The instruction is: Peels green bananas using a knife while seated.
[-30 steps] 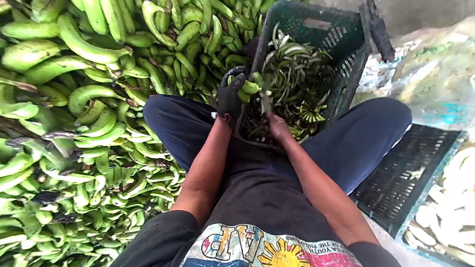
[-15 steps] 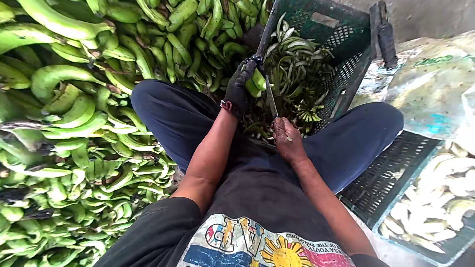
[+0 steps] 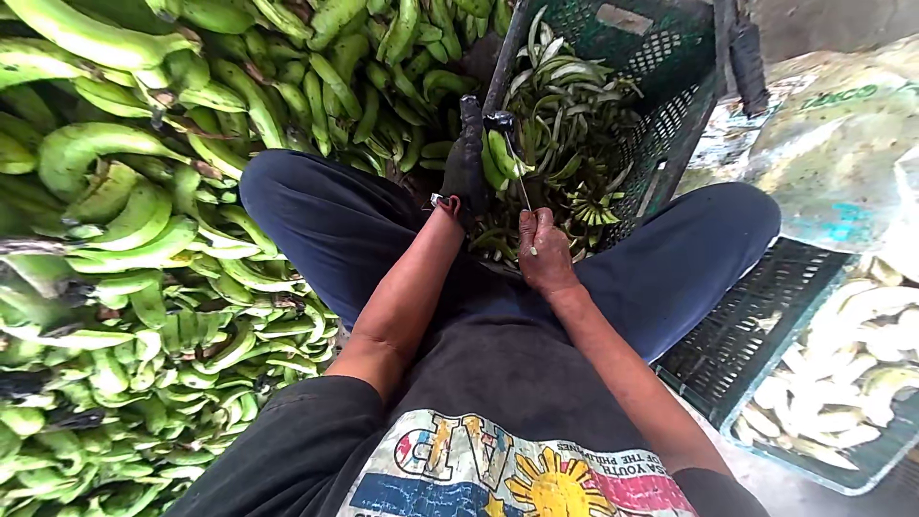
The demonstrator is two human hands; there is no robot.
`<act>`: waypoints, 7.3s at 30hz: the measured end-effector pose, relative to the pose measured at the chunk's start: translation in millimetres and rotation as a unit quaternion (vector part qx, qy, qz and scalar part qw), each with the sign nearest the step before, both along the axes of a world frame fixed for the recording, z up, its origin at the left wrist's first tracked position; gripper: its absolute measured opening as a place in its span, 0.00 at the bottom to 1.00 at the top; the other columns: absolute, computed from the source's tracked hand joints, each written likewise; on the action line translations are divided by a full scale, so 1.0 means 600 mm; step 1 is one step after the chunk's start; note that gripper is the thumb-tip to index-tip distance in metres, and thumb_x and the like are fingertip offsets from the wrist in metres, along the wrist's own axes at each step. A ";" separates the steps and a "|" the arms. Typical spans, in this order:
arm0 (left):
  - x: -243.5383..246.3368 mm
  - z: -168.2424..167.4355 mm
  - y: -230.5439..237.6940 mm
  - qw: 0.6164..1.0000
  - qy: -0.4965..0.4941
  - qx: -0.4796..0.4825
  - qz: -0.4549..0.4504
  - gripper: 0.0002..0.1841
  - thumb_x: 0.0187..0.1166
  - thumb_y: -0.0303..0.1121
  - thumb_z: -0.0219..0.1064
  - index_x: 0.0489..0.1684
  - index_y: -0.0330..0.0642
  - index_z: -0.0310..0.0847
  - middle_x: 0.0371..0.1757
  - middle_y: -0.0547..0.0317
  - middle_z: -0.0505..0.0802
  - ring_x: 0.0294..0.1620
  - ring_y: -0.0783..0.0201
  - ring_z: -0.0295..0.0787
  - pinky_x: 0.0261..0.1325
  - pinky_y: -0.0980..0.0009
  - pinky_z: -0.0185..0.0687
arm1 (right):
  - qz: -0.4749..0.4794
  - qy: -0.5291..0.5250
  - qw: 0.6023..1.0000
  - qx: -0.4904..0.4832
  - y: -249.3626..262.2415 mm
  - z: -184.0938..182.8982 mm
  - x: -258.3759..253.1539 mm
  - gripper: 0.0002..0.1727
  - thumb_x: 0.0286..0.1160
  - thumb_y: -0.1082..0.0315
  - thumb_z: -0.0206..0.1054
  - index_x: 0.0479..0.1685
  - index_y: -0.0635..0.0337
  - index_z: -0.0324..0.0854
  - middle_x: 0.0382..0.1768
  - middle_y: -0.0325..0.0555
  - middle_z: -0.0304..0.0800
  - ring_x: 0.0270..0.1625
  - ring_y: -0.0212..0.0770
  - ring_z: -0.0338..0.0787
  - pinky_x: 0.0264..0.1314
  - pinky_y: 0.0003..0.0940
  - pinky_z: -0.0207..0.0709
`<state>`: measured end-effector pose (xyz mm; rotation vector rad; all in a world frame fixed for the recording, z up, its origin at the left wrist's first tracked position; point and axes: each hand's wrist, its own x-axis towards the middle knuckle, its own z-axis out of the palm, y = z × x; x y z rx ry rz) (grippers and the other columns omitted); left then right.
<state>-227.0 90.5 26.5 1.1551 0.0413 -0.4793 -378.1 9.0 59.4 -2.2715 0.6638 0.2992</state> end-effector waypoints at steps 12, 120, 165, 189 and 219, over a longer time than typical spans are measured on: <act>-0.018 -0.026 -0.014 0.993 0.054 0.078 -0.071 0.22 0.88 0.41 0.62 0.76 0.40 0.76 0.62 0.50 0.89 0.59 0.61 0.88 0.62 0.60 0.87 | 0.003 0.065 0.998 -0.006 -0.042 -0.008 0.019 0.31 0.96 0.44 0.42 0.67 0.65 0.74 0.45 0.64 0.91 0.52 0.65 0.93 0.54 0.65 0.83; 0.008 0.049 0.008 0.918 0.222 -0.321 -0.065 0.26 0.93 0.56 0.41 0.48 0.45 0.77 0.21 0.62 0.80 0.16 0.68 0.79 0.21 0.74 0.82 | -0.025 -0.127 0.971 0.201 -0.062 0.041 -0.035 0.17 0.83 0.54 0.68 0.49 0.61 0.85 0.28 0.41 0.85 0.26 0.33 0.82 0.33 0.38 0.81; -0.088 0.018 -0.017 0.969 0.027 0.131 -0.208 0.28 0.89 0.48 0.59 0.79 0.38 0.67 0.60 0.49 0.88 0.55 0.62 0.88 0.59 0.60 0.87 | 0.015 0.111 0.984 -0.139 -0.065 0.014 0.028 0.21 0.84 0.65 0.61 0.71 0.67 0.71 0.58 0.70 0.87 0.58 0.71 0.91 0.54 0.69 0.83; -0.062 0.079 -0.048 0.758 -0.243 0.361 -0.486 0.46 0.73 0.51 0.77 0.93 0.61 0.55 0.58 0.53 0.93 0.56 0.56 0.92 0.64 0.46 0.85 | -0.215 -0.403 0.890 0.004 -0.296 0.152 -0.105 0.22 0.69 0.66 0.80 0.60 0.67 0.84 0.49 0.47 0.94 0.50 0.34 0.93 0.58 0.35 0.90; 0.030 0.048 -0.350 0.888 -0.093 0.384 -0.234 0.32 0.82 0.59 0.65 0.77 0.46 0.76 0.63 0.46 0.90 0.58 0.52 0.91 0.61 0.49 0.87 | -0.362 -0.312 0.865 -0.152 -0.627 0.180 -0.204 0.23 0.80 0.51 0.70 0.60 0.63 0.85 0.52 0.50 0.90 0.48 0.32 0.88 0.57 0.32 0.82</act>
